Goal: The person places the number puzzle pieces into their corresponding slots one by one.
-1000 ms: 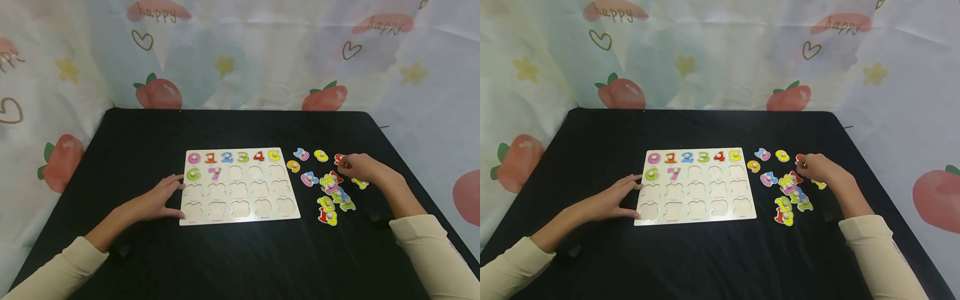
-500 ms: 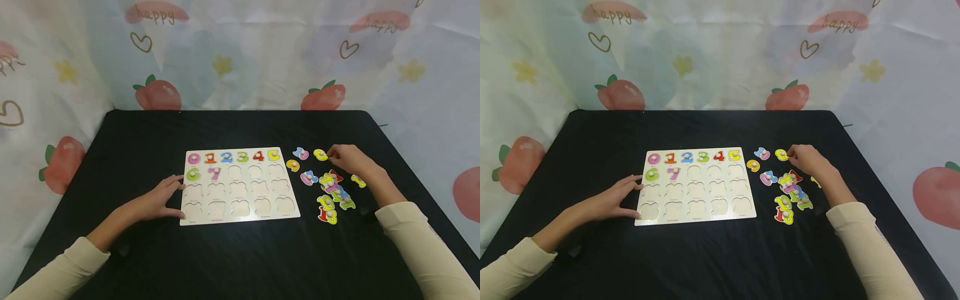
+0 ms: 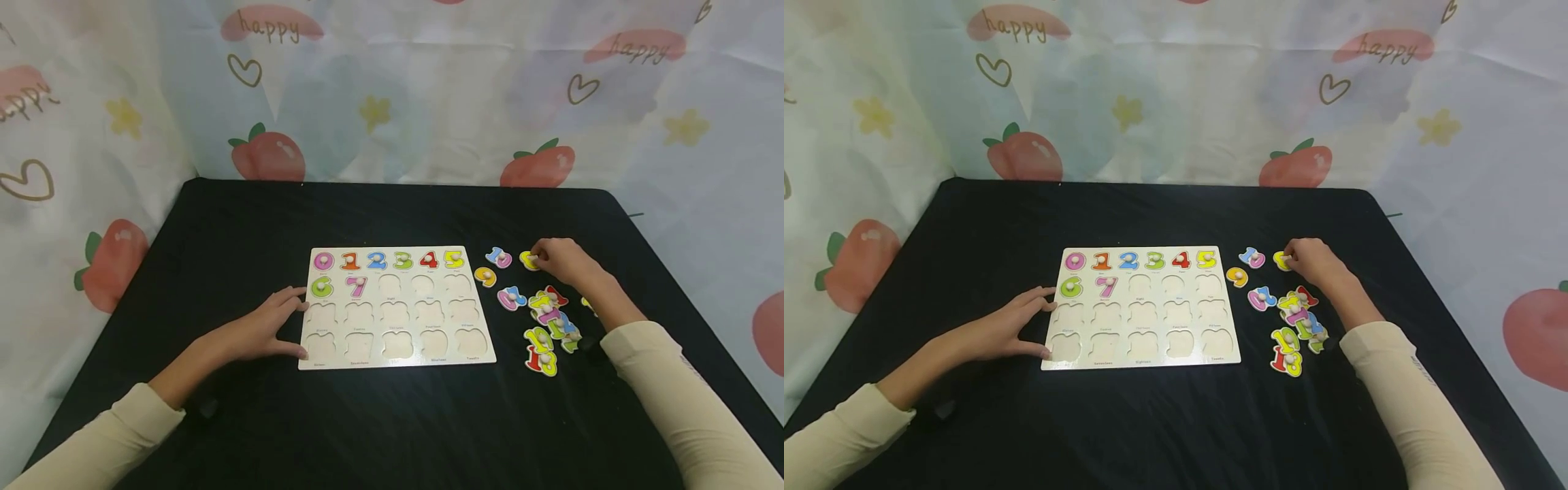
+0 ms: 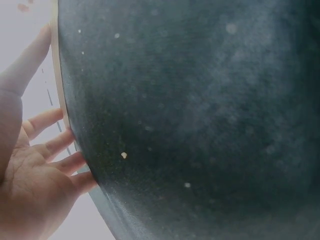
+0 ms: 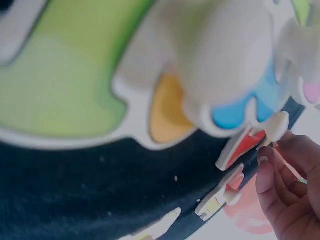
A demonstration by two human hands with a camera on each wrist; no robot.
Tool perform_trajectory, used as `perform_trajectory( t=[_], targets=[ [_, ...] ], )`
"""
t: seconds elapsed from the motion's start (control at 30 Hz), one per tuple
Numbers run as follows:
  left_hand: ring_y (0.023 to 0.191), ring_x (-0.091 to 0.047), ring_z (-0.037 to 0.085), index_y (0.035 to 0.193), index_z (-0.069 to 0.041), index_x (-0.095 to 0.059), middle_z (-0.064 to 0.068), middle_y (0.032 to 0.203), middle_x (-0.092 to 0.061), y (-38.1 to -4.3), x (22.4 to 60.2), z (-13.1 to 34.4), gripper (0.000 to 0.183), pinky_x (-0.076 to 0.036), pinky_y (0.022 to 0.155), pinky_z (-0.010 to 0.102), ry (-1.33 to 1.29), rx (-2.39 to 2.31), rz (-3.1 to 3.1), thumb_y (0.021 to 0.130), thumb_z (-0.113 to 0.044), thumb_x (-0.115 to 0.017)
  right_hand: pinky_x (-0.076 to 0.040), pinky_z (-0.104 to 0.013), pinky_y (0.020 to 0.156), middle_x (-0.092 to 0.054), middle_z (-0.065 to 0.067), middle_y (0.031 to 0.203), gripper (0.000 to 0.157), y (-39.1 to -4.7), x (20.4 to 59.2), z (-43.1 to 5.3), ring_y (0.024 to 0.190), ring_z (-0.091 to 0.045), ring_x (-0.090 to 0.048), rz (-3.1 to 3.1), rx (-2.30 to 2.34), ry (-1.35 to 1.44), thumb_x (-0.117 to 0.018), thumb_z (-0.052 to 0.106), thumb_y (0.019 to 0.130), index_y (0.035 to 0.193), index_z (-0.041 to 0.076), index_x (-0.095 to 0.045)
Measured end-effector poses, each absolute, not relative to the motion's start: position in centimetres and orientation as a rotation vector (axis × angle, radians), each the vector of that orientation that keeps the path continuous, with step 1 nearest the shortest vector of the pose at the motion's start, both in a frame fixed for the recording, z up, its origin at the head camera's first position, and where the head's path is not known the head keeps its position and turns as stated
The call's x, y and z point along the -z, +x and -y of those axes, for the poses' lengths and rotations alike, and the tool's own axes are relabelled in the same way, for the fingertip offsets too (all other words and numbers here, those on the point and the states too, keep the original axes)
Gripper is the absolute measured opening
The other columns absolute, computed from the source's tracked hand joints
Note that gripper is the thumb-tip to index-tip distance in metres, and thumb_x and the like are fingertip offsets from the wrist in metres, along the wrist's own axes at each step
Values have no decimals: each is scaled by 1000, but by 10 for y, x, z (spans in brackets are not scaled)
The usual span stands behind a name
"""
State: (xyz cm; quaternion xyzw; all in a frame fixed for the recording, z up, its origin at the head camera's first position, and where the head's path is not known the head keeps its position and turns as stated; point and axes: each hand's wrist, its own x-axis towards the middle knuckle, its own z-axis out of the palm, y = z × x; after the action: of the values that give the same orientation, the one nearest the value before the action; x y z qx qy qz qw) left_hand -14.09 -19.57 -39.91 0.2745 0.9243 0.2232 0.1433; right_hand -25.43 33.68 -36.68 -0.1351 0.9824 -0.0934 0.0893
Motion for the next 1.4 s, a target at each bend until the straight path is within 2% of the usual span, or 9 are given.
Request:
perform_trajectory(
  t=[0.43, 0.87, 1.23, 1.4],
  targets=[
    [136, -16, 41, 130, -3, -44, 18, 150, -24, -141, 398, 195, 85, -27, 103, 56, 799, -627, -2669, 70, -55, -75, -49, -41, 67, -62, -13, 82, 17, -251, 359, -323, 70, -23, -55, -2928, 287, -464, -59, 5, 91, 97, -10, -63],
    [137, -15, 40, 130, -2, -44, 19, 150, -22, -142, 396, 194, 83, -24, 104, 57, 786, -631, -2652, 71, -51, -76, -51, -39, 69, -62, -12, 84, 16, -235, 340, -269, 72, -23, -55, -2905, 219, -594, -60, 5, 89, 97, -8, -64],
    [137, -16, 40, 130, -2, -44, 18, 150, -22, -142, 397, 194, 83, -24, 105, 57, 793, -642, -2655, 72, -52, -76, -48, -33, 62, -60, -7, 80, 12, -234, 338, -232, 67, -19, -53, -2857, 193, -604, -63, 8, 89, 93, -3, -65],
    [137, -15, 40, 130, -2, -44, 18, 150, -22, -142, 396, 194, 83, -23, 105, 57, 780, -635, -2654, 72, -51, -76, -44, -29, 58, -56, -3, 74, 11, -231, 344, -209, 65, -18, -50, -2809, 192, -636, -65, 10, 88, 91, 0, -66]
  ],
)
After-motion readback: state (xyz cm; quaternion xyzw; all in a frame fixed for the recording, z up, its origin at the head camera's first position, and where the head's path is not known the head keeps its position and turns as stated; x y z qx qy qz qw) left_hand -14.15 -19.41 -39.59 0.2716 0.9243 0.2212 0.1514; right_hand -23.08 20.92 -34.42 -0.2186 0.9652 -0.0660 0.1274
